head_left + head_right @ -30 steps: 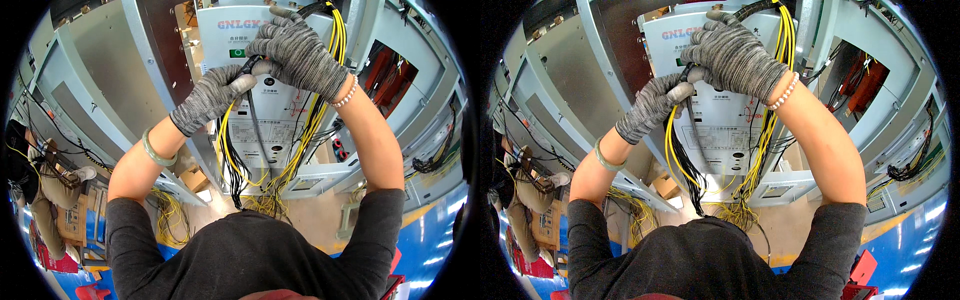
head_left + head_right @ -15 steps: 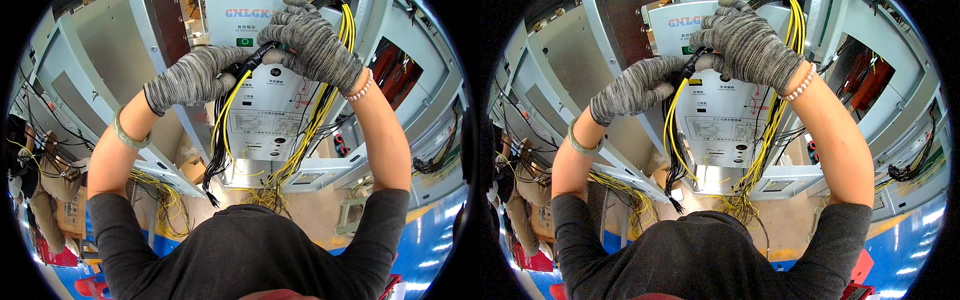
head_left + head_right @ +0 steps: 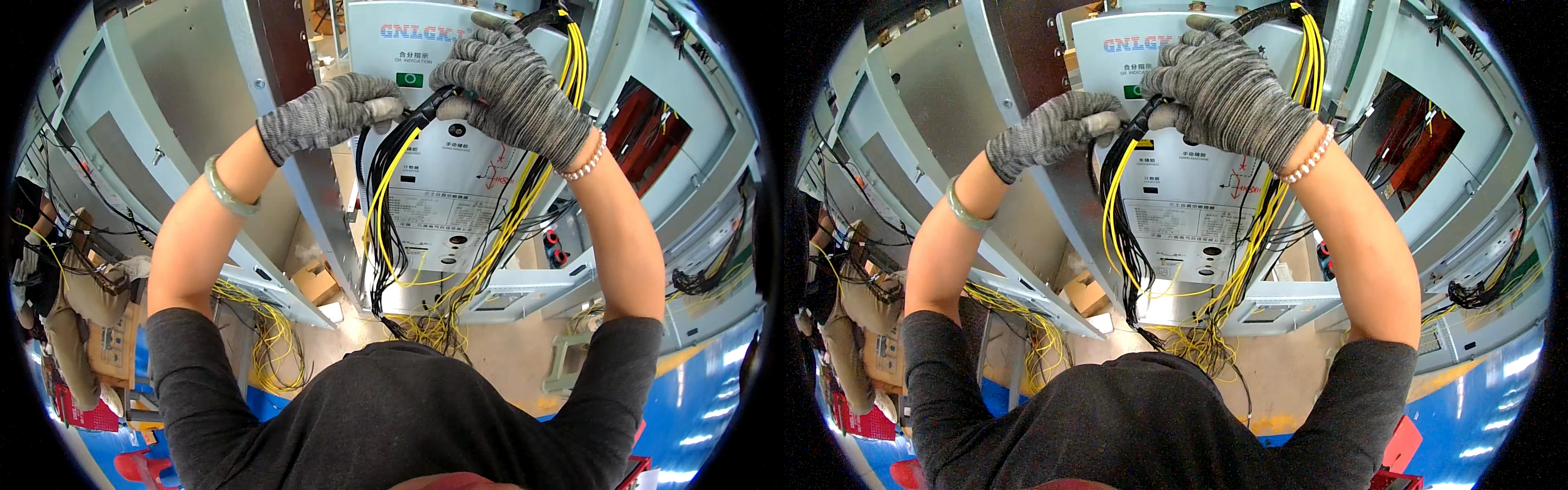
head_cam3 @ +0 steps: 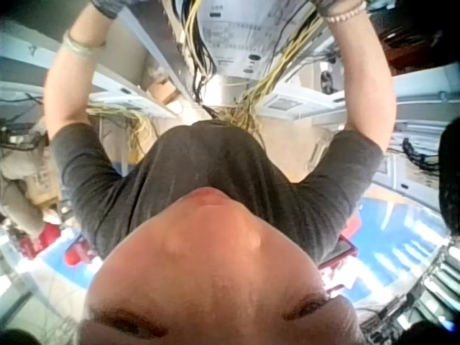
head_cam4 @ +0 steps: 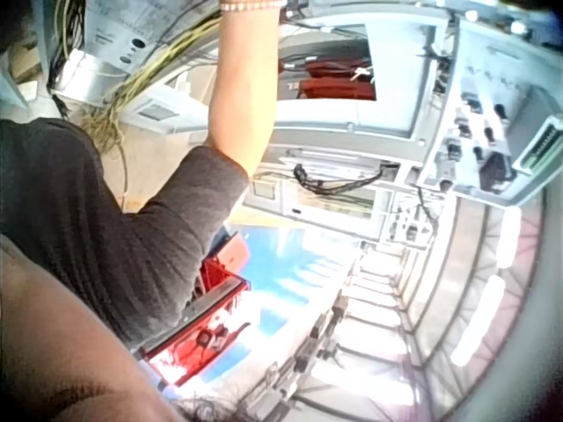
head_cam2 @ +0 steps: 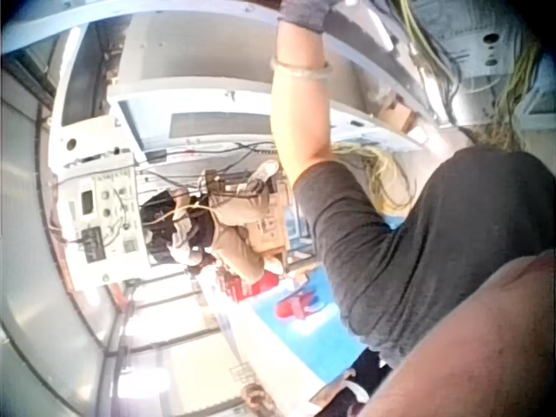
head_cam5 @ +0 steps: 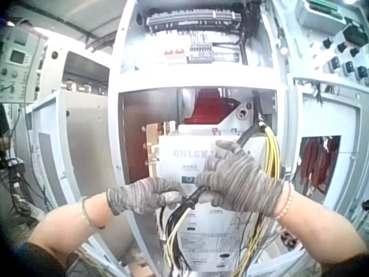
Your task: The person organizes and routes yellow and black cables inside an electrical control panel. They gather loose wires, align them along the top edge, and tuck them into a cable management channel while wearing gloves.
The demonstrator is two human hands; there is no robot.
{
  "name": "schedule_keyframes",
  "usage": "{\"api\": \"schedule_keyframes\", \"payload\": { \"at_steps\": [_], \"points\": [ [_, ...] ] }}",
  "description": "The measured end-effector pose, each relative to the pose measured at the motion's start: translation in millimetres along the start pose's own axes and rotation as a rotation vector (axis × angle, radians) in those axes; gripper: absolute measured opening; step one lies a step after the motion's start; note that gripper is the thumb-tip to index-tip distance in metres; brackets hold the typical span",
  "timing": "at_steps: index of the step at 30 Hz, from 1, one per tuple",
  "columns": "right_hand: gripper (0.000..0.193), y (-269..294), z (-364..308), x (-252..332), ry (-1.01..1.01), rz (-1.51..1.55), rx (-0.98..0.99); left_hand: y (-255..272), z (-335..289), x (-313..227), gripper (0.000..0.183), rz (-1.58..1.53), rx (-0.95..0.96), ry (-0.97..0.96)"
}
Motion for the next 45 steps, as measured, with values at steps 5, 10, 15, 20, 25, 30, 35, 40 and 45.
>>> {"api": "schedule_keyframes", "payload": {
  "at_steps": [5, 10, 15, 20, 25, 30, 35, 40, 45],
  "points": [
    [0.03, -1.3, -0.8, -2.2, 0.018, -0.044, -0.09, -10.4, -15.7, -12.9, 0.038, -0.59, 0.061, 0.1],
    [0.034, -6.8, 1.3, -4.4, -0.017, -0.017, -0.004, -42.0, -22.3, -11.4, 0.039, -0.577, 0.158, 0.328],
    [0.029, 2.7, -0.6, -2.5, 0.013, 0.038, -0.091, -22.8, -12.6, -13.7, 0.036, -0.166, -0.027, 0.154],
    [0.032, 3.6, 0.5, -3.1, -0.023, 0.059, -0.085, -37.1, -18.0, -17.7, 0.022, -0.283, -0.135, 0.182],
    [0.03, 10.9, 2.5, 2.1, 0.017, 0.048, -0.042, -22.9, -19.4, -33.2, 0.015, 0.232, -0.505, 0.073],
    [0.032, 12.4, -0.8, -1.5, -0.018, 0.084, -0.023, -14.1, -19.8, -49.1, 0.022, 0.249, -0.243, -0.049],
    [0.029, 17.8, -1.5, -1.3, -0.034, 0.168, -0.031, 1.8, -28.3, -46.6, 0.031, 0.232, -0.157, -0.266],
    [0.028, 12.8, -1.5, -0.7, -0.026, 0.182, -0.034, -2.4, -20.4, -43.8, 0.021, 0.586, -0.278, -0.21],
    [0.028, 1.1, 2.8, -2.4, -0.036, 0.032, -0.071, 3.5, -17.3, -28.4, 0.027, 0.311, -0.107, -0.114]
  ]
}}
Point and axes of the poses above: each hand's wrist, its own z-axis towards the middle knuckle, its own y-axis out of the back of the hand, x = y × z, the point moved 7 cm from there along z, towards the middle knuckle, and after that the axes turned 14 degrees about z, right-handed, at the moved point
